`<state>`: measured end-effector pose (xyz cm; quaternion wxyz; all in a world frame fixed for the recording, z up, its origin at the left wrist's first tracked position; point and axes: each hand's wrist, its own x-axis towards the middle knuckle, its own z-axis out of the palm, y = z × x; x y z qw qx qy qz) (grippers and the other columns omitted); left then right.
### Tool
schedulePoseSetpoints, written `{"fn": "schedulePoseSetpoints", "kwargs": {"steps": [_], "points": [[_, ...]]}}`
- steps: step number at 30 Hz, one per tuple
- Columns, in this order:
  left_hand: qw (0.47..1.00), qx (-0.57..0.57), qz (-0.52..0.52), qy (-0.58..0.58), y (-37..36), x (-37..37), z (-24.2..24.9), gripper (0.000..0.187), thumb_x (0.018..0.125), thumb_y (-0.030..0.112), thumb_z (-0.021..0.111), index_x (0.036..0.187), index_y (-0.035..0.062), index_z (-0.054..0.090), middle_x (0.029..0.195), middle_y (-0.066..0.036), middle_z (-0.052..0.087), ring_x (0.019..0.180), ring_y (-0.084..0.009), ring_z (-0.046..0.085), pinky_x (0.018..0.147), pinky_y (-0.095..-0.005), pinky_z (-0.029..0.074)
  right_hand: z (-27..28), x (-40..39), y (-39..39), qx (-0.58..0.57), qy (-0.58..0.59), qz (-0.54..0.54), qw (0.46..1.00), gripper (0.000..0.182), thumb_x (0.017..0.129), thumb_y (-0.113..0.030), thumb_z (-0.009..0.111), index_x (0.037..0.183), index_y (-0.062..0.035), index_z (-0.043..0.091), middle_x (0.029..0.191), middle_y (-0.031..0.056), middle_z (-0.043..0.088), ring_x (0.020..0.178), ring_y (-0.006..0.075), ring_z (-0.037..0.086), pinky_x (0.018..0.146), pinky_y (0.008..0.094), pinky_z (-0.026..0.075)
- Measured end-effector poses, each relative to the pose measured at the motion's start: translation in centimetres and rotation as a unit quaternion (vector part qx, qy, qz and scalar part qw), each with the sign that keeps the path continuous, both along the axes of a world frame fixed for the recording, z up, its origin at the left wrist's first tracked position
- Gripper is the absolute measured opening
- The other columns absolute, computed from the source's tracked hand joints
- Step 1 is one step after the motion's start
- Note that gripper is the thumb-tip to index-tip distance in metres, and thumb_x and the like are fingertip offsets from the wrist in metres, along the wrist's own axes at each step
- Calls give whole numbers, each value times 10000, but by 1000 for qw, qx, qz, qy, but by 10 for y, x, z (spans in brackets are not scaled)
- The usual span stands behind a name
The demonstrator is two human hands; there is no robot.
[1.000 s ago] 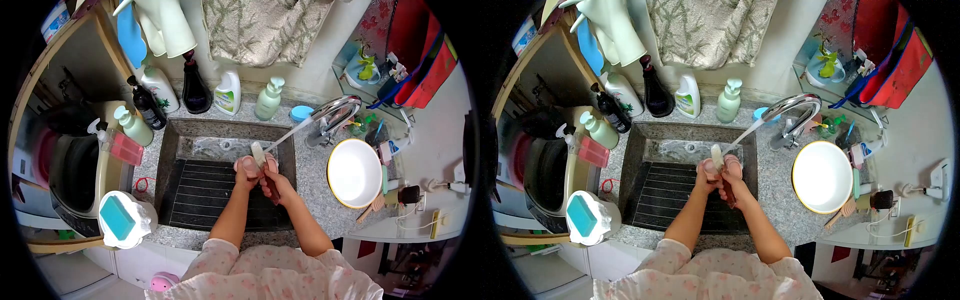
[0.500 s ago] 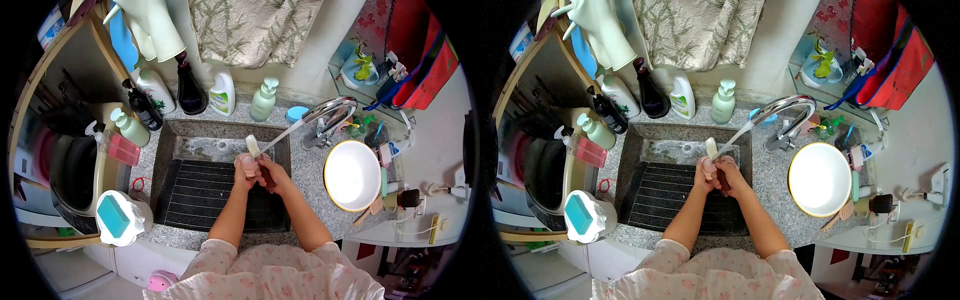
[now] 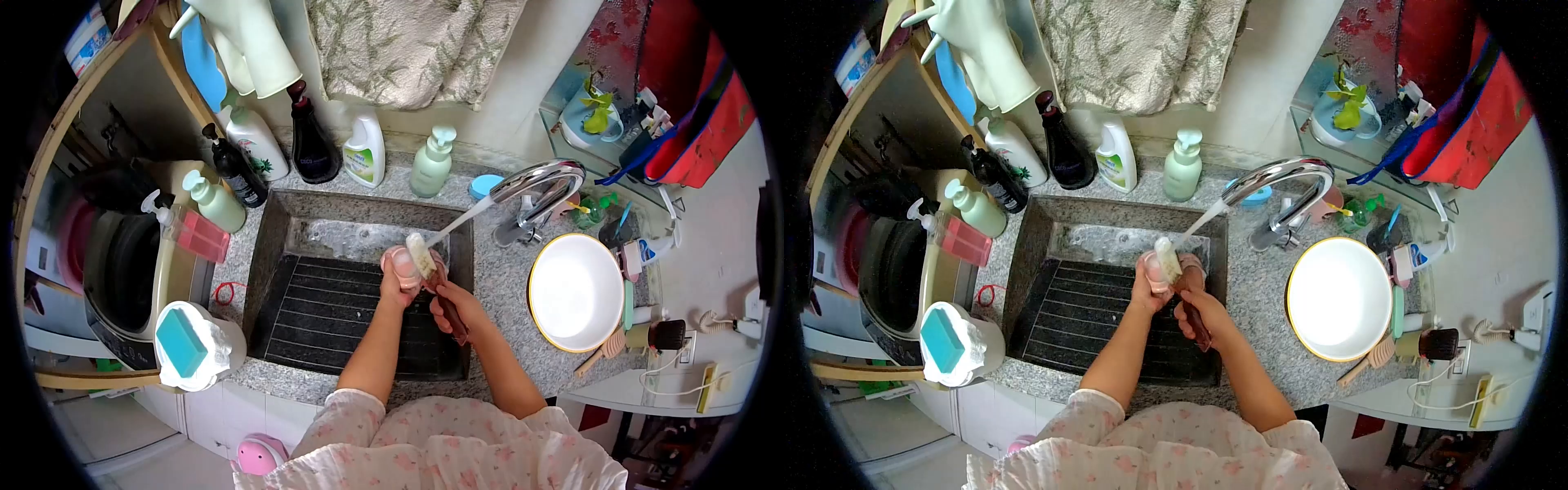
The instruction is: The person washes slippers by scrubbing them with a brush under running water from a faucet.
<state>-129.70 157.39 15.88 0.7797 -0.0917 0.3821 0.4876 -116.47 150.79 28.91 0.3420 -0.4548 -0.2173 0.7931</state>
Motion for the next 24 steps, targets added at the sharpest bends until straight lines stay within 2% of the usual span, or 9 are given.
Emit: {"fn": "schedulePoseSetpoints", "kwargs": {"steps": [3, 5, 9, 18, 20, 24], "points": [[1000, -9, 9, -12, 1, 0, 2, 585, 898, 603, 335, 1280, 170, 424, 1219, -78, 503, 1100, -264, 517, 890, -457, 452, 7, 6, -5, 25, -49, 36, 998, 261, 937, -233, 426, 1150, -85, 450, 613, 44, 482, 382, 143, 423, 342, 260, 334], [1000, -17, 18, -10, -1, -2, 7, 593, 895, 606, 341, 1284, 165, 417, 1210, -83, 512, 1113, -273, 513, 897, -455, 452, 5, 13, -20, 17, -39, 41, 998, 281, 937, -233, 426, 1171, -81, 450, 613, 45, 482, 381, 143, 424, 342, 260, 334], [999, 4, 28, -27, 1, -5, -14, 598, 893, 604, 351, 1287, 159, 418, 1209, -88, 519, 1119, -276, 514, 915, -456, 448, 4, 18, -32, 2, -11, 27, 1000, 336, 934, -235, 432, 1231, -78, 449, 612, 45, 479, 380, 143, 424, 342, 252, 328], [999, 16, 20, -40, 4, 0, 2, 604, 876, 618, 383, 1267, 162, 455, 1223, -77, 520, 1095, -254, 529, 894, -415, 459, 0, 10, 10, 57, -5, 15, 998, 294, 928, -237, 448, 1165, -64, 425, 599, 40, 467, 388, 129, 419, 345, 252, 326], [1000, 17, 18, -11, 4, 0, 7, 611, 851, 626, 436, 1244, 160, 477, 1171, -101, 551, 1024, -280, 562, 837, -409, 495, 2, 7, 16, 70, 4, 10, 997, 294, 927, -235, 447, 1159, -55, 429, 605, 39, 472, 391, 128, 421, 347, 251, 331], [999, 28, 12, -22, 2, 3, 9, 634, 842, 653, 418, 1238, 163, 483, 1141, -99, 562, 987, -261, 569, 818, -394, 498, -7, 5, 27, 115, -29, -13, 993, 271, 924, -199, 449, 1140, -35, 458, 641, 30, 490, 418, 125, 443, 362, 244, 352]]}}
